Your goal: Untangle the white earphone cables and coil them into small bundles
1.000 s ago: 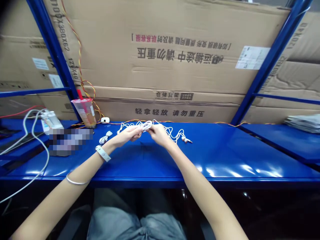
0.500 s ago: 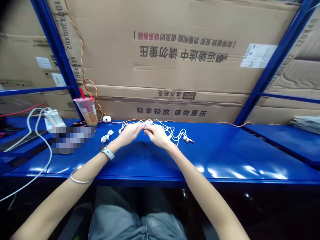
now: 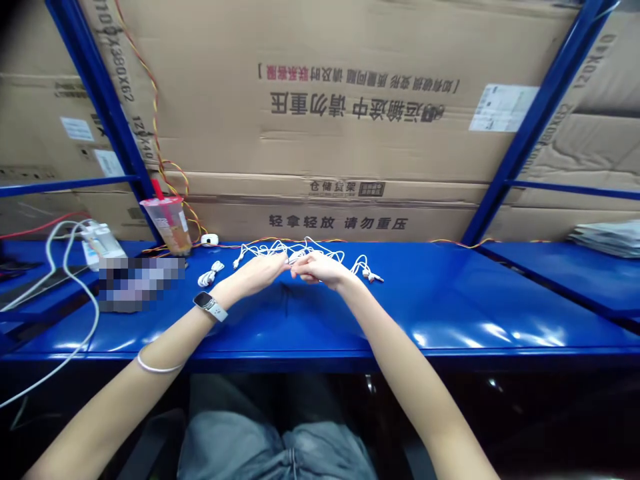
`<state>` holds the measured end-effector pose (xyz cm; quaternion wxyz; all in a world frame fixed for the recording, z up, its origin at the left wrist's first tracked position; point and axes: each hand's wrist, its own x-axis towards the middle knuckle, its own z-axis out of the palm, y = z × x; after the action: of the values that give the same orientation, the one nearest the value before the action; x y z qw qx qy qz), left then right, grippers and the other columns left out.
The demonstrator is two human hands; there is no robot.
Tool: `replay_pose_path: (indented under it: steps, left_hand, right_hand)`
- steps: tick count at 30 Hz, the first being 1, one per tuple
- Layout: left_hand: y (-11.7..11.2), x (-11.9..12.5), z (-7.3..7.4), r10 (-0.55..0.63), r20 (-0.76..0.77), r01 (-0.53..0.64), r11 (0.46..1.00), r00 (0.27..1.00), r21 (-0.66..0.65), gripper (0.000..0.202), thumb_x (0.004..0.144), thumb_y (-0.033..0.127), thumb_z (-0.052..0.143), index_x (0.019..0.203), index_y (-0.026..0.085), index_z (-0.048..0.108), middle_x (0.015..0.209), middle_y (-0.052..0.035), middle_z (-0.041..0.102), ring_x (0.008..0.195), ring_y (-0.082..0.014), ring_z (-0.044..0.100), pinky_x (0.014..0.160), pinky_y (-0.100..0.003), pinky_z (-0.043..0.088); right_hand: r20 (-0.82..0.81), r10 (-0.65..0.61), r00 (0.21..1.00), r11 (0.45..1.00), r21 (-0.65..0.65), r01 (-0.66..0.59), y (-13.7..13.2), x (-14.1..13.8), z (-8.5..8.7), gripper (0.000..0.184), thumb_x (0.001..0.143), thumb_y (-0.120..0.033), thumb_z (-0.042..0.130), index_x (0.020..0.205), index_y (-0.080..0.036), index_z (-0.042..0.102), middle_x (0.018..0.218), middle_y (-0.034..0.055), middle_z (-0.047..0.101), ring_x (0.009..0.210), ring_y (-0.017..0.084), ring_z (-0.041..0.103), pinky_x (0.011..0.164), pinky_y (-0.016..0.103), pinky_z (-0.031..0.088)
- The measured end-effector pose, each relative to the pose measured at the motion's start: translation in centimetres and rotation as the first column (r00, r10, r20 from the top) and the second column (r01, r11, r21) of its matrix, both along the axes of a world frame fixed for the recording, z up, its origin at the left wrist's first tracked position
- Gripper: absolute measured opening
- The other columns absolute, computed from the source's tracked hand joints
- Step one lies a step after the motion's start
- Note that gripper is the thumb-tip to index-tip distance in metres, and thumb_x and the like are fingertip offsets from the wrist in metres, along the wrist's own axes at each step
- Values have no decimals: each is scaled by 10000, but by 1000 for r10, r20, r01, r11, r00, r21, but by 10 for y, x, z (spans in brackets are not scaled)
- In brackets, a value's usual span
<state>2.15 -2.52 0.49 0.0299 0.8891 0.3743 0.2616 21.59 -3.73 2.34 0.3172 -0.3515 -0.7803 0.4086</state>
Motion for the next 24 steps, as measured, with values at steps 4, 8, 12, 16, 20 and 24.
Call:
replay_pose_path:
  steps: [4, 8, 12, 16, 20, 24]
  left_hand:
    - [-3, 3, 2, 97, -227, -66, 988, 969, 139, 217, 945, 303, 415, 920, 135, 550, 842, -115, 620, 769, -223, 609, 678, -287, 416]
    - [-4, 3, 1, 151, -400, -40, 961, 904, 272, 311, 979, 329, 324, 1017, 110, 541, 899, -126, 648, 783, -218, 639, 673, -296, 444]
    - [-4, 4, -1, 158, -458, -14, 953, 875, 302, 324, 980, 335, 320, 1030, 111, 549, 921, -124, 663, 784, -217, 655, 634, -286, 457]
    - [-10, 11, -1, 217, -484, -65, 948, 848, 311, 265, 964, 200, 323, 1007, 101, 565, 895, -134, 675, 767, -227, 669, 624, -297, 473]
    - [-16, 18, -2, 314, -425, -166, 922, 849, 350, 266, 936, 108, 307, 978, 92, 570, 867, -150, 676, 757, -235, 675, 606, -294, 475]
    - [-14, 16, -5, 348, -361, -201, 900, 865, 386, 268, 926, 108, 321, 973, 99, 585, 844, -152, 679, 736, -243, 676, 576, -283, 454]
  right_hand:
    - [-52, 68, 996, 949, -304, -81, 4, 0, -1, 117, 689, -233, 581, 643, -131, 612, 459, -67, 361, 447, 50, 240, 453, 211, 208]
    - [-26, 55, 998, 942, -331, -60, 7, 2, -1, 114, 677, -243, 609, 633, -139, 618, 452, -65, 358, 448, 57, 252, 447, 216, 195]
    - [48, 71, 996, 950, -308, -53, 8, 6, -1, 101, 674, -225, 589, 637, -144, 636, 463, -50, 401, 453, 64, 292, 443, 215, 203]
    - [-22, 21, 1000, 920, -390, -28, 7, 1, -1, 80, 644, -184, 586, 579, -138, 576, 438, -66, 352, 432, 46, 263, 436, 206, 202]
    - [-106, -49, 993, 896, -445, -3, 5, -7, -3, 143, 643, -154, 588, 542, -155, 487, 408, -97, 281, 404, 27, 201, 426, 196, 189]
    - [-189, -46, 981, 890, -454, -46, 2, -10, -3, 143, 688, -174, 597, 579, -152, 508, 412, -105, 266, 400, 24, 183, 431, 198, 201]
